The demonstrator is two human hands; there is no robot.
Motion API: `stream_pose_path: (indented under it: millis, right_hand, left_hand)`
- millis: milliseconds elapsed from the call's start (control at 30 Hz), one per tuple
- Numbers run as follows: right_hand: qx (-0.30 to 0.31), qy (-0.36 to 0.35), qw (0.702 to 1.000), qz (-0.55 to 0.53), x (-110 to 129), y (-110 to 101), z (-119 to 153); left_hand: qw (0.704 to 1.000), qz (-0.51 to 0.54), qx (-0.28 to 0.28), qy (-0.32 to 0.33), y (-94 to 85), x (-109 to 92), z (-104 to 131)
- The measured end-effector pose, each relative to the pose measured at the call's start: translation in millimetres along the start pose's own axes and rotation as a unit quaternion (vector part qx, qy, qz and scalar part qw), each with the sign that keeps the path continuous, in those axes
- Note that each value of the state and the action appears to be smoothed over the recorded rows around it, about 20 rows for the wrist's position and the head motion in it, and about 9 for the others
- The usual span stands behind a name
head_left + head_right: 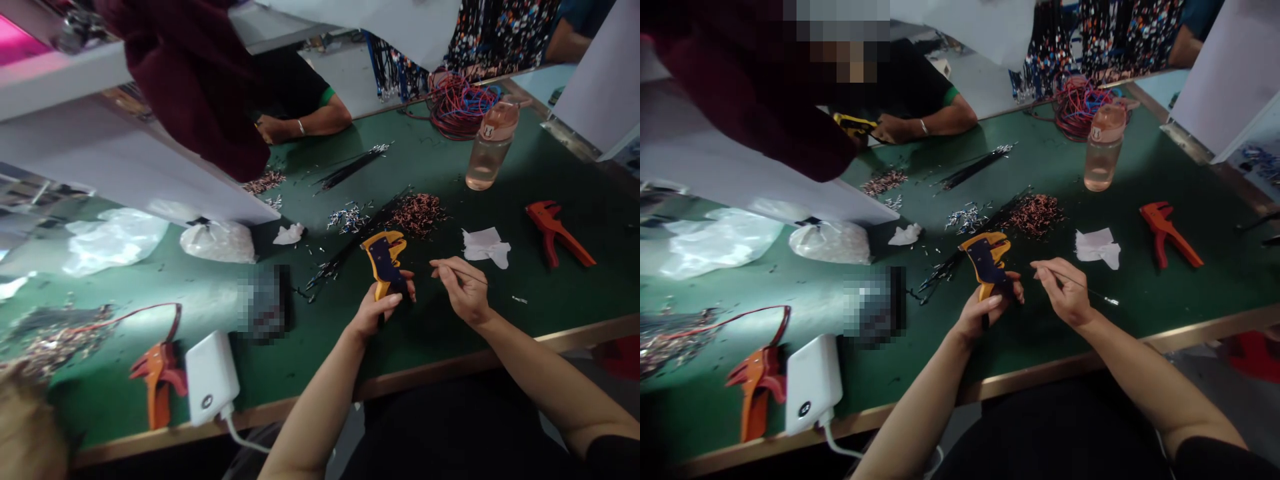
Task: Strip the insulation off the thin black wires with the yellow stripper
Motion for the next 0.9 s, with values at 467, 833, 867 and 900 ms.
stream_pose_path:
  millis: [467,833,867,900]
  right_hand:
    - [-0.078,0.297,0.914,-0.263,-24.9,8.9,-4.3]
    - [-0.062,0.367,0.888,-0.268,-25.9,12.3,-3.8]
    - [-0.059,0.367,0.890,-0.265,-26.0,12.4,-3.4]
    - [-0.056,0.365,0.892,-0.260,-26.0,12.5,-3.1]
  left_hand:
    - [0.987,0.019,0.150,-0.059,-2.9,10.7,5.3]
    - [0.987,0.024,0.149,-0.061,-3.8,13.0,5.2]
    - [0.987,0.023,0.149,-0.062,-4.0,13.0,4.7]
    - [0.986,0.021,0.152,-0.063,-4.2,12.9,4.1]
Point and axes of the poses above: each hand's wrist, its own z-axis away from the middle knuckle, its own y-axis out of the palm, x = y × z, the point moved 1 cm from there along -z, towards the middle knuckle, and after that the axes turned 4 degrees about -x, right-handed, at the moved point
